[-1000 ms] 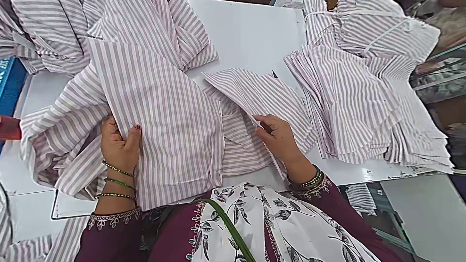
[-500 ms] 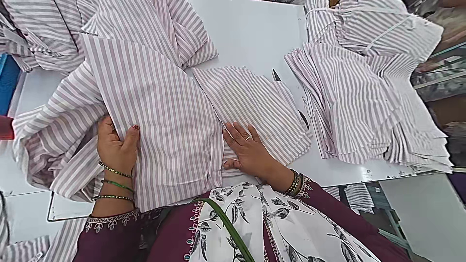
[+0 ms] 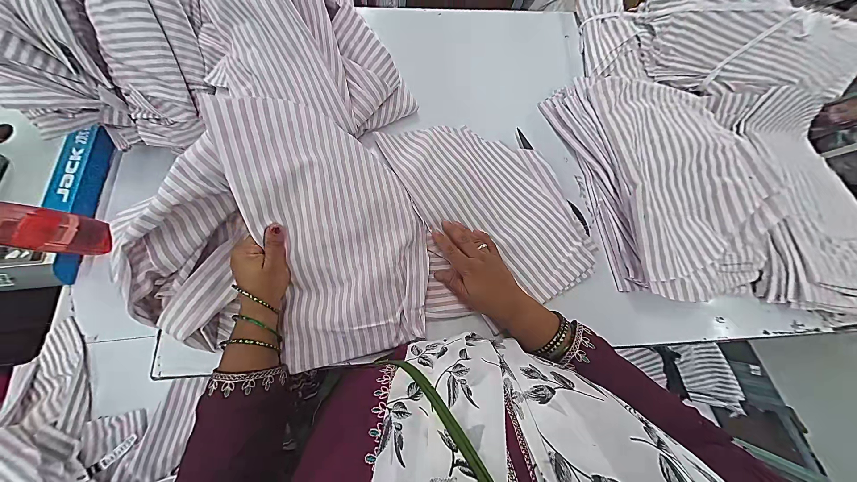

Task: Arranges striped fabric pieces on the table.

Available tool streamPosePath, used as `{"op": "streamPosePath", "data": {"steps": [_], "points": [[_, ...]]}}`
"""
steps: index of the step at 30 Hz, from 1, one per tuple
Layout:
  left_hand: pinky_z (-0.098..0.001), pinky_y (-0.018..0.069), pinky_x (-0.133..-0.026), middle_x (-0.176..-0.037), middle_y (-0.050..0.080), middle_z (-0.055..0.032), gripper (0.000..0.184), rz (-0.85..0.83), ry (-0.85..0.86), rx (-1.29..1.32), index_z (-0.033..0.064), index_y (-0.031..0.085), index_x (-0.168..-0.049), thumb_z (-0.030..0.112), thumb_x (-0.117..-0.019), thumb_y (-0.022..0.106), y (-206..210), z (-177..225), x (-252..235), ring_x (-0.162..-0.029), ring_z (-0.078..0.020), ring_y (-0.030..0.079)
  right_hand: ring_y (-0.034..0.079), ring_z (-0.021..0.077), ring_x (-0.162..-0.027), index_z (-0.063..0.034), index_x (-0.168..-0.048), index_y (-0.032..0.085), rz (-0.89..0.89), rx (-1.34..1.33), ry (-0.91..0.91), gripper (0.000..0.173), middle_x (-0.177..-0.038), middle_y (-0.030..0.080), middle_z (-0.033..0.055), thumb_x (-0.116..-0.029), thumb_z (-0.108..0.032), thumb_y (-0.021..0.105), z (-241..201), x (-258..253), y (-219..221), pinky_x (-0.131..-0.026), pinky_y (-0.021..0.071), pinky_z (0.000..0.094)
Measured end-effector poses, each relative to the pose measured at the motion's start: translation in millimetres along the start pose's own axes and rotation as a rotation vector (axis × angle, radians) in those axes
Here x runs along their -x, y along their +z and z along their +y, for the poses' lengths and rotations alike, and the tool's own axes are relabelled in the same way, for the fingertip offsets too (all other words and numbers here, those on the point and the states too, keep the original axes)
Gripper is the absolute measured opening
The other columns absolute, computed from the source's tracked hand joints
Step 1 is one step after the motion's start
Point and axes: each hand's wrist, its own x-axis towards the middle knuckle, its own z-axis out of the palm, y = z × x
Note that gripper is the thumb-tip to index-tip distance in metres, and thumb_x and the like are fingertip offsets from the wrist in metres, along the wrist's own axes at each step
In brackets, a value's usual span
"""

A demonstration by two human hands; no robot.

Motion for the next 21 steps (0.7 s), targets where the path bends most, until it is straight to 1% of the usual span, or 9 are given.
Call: {"op": "streamPosePath", "data": {"steps": [3,7,9,11,14,16,18,20,21], "points": [[-0.0125,0.0405,-0.059,-0.066,0.045,0.0132,0.033,0.027,-0.008,0.091,0.0022,0.059,-0.087,0.028,-0.1065,0.049,2.4,-0.7,-0.6,-0.057,0.0109,0.046,0.059,0.0406,-0.126,0.0001,-0.130,0.066,0.166,-0.021,0.039,0.046,-0.133,0.064,0.0211,-0.1001,-0.033,0.055,1.7,-3.8,-3.8,-0.101,0.0468,0.0579],[-0.0106,0.0467,-0.065,-0.074,0.058,0.0091,0.022,0.009,-0.006,0.166,-0.0024,0.062,-0.103,0.017,-0.1046,0.054,2.9,2.6,-2.3,-0.066,0.0119,0.055,0.067,0.0374,-0.096,0.0014,-0.089,0.069,0.246,-0.073,0.067,0.025,-0.100,0.070,0.0196,-0.0963,-0.019,0.056,8.5,-9.6,-6.8,-0.079,0.0514,0.0524],[-0.0112,0.0482,-0.068,-0.079,0.061,0.0055,0.022,-0.002,-0.018,0.171,-0.0043,0.062,-0.110,0.015,-0.1050,0.054,2.5,4.5,-2.4,-0.069,0.0108,0.057,0.062,0.0207,-0.077,0.0018,-0.088,0.067,0.280,-0.315,0.164,0.022,-0.086,0.064,0.0121,-0.0968,-0.015,0.056,17.9,-11.8,-15.0,-0.070,0.0505,0.0367],[-0.0104,0.0491,-0.069,-0.080,0.062,0.0044,0.022,-0.001,-0.021,0.185,-0.0054,0.061,-0.112,0.014,-0.1058,0.052,3.2,4.6,-2.9,-0.071,0.0114,0.058,0.053,0.0012,-0.065,-0.0037,-0.088,0.062,0.393,-0.744,0.332,0.013,-0.073,0.056,-0.0038,-0.0978,-0.005,0.054,22.6,-9.5,-40.0,-0.064,0.0461,0.0190],[-0.0105,0.0483,-0.070,-0.081,0.062,0.0034,0.025,0.012,-0.004,0.186,-0.0080,0.061,-0.111,0.014,-0.1062,0.050,4.5,3.4,-3.7,-0.071,0.0112,0.057,0.054,-0.0050,-0.059,-0.0186,-0.082,0.055,0.681,-1.136,0.404,0.030,-0.065,0.055,-0.0139,-0.1017,-0.002,0.039,21.8,14.1,-102.6,-0.059,0.0487,0.0138],[-0.0144,0.0503,-0.073,-0.084,0.064,-0.0014,0.029,0.027,0.006,0.114,-0.0088,0.062,-0.111,0.017,-0.1064,0.050,3.5,2.2,-2.9,-0.074,0.0073,0.060,0.054,-0.0098,-0.061,-0.0223,-0.084,0.053,0.853,-1.122,0.385,0.033,-0.066,0.056,-0.0175,-0.1022,-0.004,0.033,21.6,38.5,-144.9,-0.061,0.0479,0.0091],[-0.0286,0.0517,-0.082,-0.093,0.066,-0.0171,0.037,0.035,-0.023,0.010,-0.0135,0.060,-0.116,0.020,-0.1063,0.048,0.1,7.1,0.6,-0.083,-0.0082,0.063,0.051,-0.0145,-0.064,-0.0199,-0.087,0.047,0.987,-0.950,0.414,0.032,-0.069,0.052,-0.0183,-0.1047,-0.002,0.027,26.6,64.0,-186.4,-0.065,0.0450,0.0053],[-0.0385,0.0490,-0.093,-0.107,0.064,-0.0319,0.043,0.012,-0.046,-0.030,-0.0191,0.055,-0.123,0.020,-0.1065,0.049,1.0,17.7,4.9,-0.097,-0.0221,0.063,0.057,-0.0141,-0.066,-0.0148,-0.088,0.051,1.172,-0.842,0.185,0.032,-0.069,0.060,-0.0155,-0.1064,0.001,0.028,79.7,102.7,-212.7,-0.064,0.0492,0.0060],[-0.0369,0.0470,-0.098,-0.114,0.062,-0.0346,0.046,-0.012,-0.049,-0.028,-0.0205,0.052,-0.128,0.020,-0.1066,0.048,1.3,22.9,7.2,-0.105,-0.0219,0.062,0.056,-0.0130,-0.064,-0.0119,-0.086,0.050,1.253,-0.741,0.083,0.032,-0.068,0.059,-0.0136,-0.1044,0.004,0.028,106.4,125.6,-228.5,-0.061,0.0481,0.0065]]}}
